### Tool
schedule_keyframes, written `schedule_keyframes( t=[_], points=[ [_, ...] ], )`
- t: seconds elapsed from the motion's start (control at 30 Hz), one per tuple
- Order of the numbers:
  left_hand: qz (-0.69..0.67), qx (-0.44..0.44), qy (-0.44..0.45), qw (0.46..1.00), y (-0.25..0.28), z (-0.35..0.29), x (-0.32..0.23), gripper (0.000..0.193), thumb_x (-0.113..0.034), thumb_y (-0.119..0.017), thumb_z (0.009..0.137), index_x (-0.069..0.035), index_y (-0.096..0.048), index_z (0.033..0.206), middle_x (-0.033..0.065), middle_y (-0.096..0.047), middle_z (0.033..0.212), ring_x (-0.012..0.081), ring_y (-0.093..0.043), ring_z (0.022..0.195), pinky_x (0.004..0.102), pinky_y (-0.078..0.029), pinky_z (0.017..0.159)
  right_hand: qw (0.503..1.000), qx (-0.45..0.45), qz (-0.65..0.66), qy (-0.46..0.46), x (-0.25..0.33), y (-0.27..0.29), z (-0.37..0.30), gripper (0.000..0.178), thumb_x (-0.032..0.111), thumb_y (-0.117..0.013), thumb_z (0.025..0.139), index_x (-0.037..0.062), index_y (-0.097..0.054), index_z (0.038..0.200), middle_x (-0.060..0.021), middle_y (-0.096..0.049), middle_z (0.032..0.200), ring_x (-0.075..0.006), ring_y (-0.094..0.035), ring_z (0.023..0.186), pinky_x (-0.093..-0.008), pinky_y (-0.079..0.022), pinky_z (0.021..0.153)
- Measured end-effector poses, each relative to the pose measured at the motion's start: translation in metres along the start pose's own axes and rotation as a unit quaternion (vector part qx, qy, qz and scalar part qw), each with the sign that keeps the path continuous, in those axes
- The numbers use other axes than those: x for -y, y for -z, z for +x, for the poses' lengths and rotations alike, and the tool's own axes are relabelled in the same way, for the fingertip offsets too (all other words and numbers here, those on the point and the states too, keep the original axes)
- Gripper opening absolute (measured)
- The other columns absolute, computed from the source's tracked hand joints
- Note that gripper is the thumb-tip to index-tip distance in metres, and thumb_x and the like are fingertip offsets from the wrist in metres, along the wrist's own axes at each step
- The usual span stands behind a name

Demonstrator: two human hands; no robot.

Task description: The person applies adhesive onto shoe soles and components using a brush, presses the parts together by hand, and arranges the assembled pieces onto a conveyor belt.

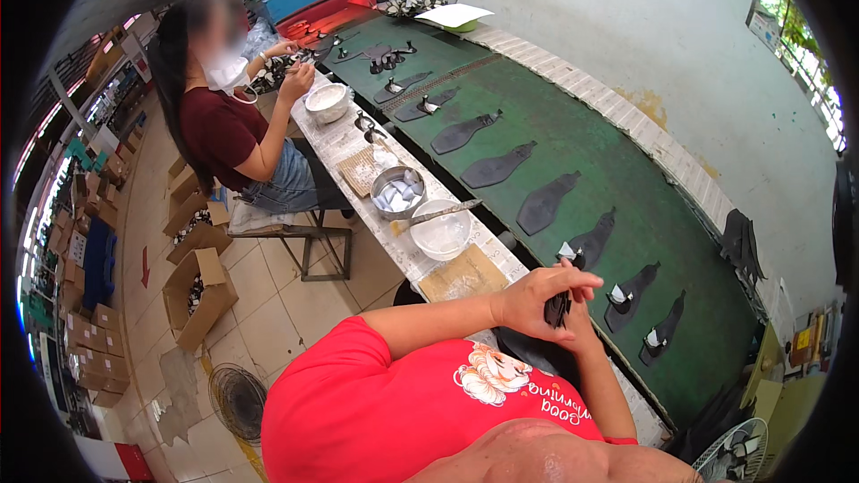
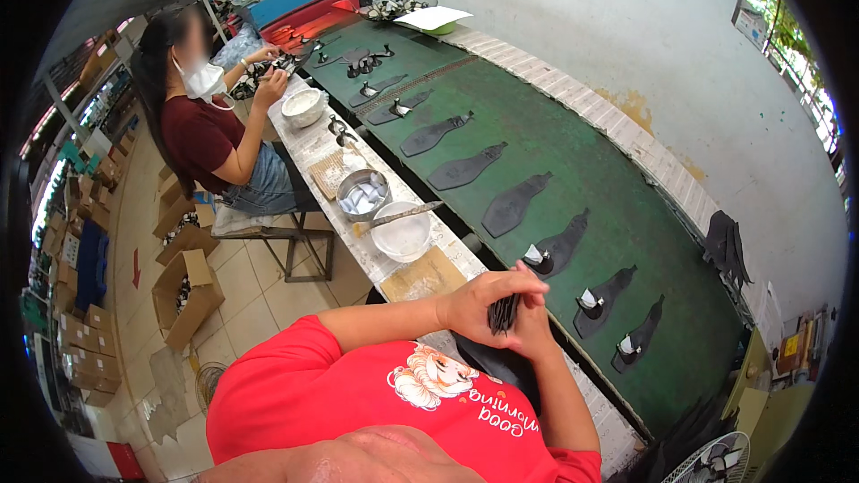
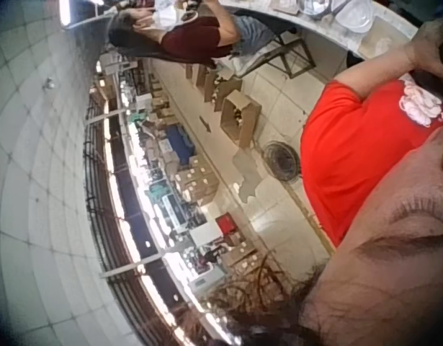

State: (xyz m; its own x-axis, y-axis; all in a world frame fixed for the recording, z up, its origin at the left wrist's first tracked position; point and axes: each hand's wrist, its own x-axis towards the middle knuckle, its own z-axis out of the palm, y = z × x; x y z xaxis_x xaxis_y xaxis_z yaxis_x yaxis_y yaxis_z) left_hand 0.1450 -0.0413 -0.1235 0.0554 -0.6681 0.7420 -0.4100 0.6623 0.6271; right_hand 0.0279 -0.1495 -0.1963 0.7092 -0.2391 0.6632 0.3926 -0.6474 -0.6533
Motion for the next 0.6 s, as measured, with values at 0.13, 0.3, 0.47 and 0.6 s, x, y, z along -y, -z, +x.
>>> schedule_keyframes(
  t=[0.13, 0.3, 0.47, 0.6],
  points=[
    [0.012, 0.04, 0.039, 0.998, 0.001, -0.001, -0.002, 0.061, -0.011, -0.074, 0.063, -0.005, -0.054, 0.12, 0.01, -0.062, 0.094, 0.0246, -0.062, 0.088, 0.0351, -0.05, 0.08, 0.964, 0.209, 0.073, -0.148, -0.001, 0.028, 0.015, 0.111, 0.024, -0.084, 0.057, 0.0067, -0.022, 0.147, -0.0131, -0.037, 0.145, -0.0283, -0.044, 0.125, -0.0406, -0.035, 0.106],
    [-0.011, 0.059, -0.022, 0.998, -0.009, -0.005, -0.001, 0.048, -0.011, -0.07, 0.065, -0.004, -0.059, 0.111, 0.0109, -0.062, 0.092, 0.027, -0.062, 0.083, 0.0365, -0.049, 0.076, 0.975, 0.17, 0.096, -0.109, -0.015, 0.016, 0.015, 0.088, 0.025, -0.082, 0.058, 0.0066, -0.042, 0.135, -0.0119, -0.048, 0.13, -0.0253, -0.047, 0.121, -0.0365, -0.037, 0.102],
    [0.013, 0.047, -0.062, 0.997, -0.002, 0.0, -0.004, 0.043, -0.009, -0.068, 0.066, -0.005, -0.059, 0.108, 0.0077, -0.061, 0.089, 0.0239, -0.059, 0.08, 0.0339, -0.045, 0.077, 0.985, 0.172, -0.016, 0.01, -0.023, 0.013, 0.003, 0.077, 0.038, -0.073, 0.07, 0.003, -0.044, 0.132, -0.0176, -0.056, 0.114, -0.0332, -0.055, 0.107, -0.0442, -0.042, 0.095],
    [-0.05, 0.037, -0.028, 0.998, 0.002, -0.002, -0.012, 0.048, -0.013, -0.07, 0.07, -0.004, -0.056, 0.115, 0.0119, -0.06, 0.102, 0.0268, -0.059, 0.096, 0.0367, -0.045, 0.087, 0.987, 0.131, -0.079, 0.046, 0.012, 0.02, 0.027, 0.065, 0.035, -0.074, 0.066, 0.0033, -0.05, 0.117, -0.0155, -0.06, 0.101, -0.0355, -0.058, 0.094, -0.0442, -0.045, 0.086]
  ],
)
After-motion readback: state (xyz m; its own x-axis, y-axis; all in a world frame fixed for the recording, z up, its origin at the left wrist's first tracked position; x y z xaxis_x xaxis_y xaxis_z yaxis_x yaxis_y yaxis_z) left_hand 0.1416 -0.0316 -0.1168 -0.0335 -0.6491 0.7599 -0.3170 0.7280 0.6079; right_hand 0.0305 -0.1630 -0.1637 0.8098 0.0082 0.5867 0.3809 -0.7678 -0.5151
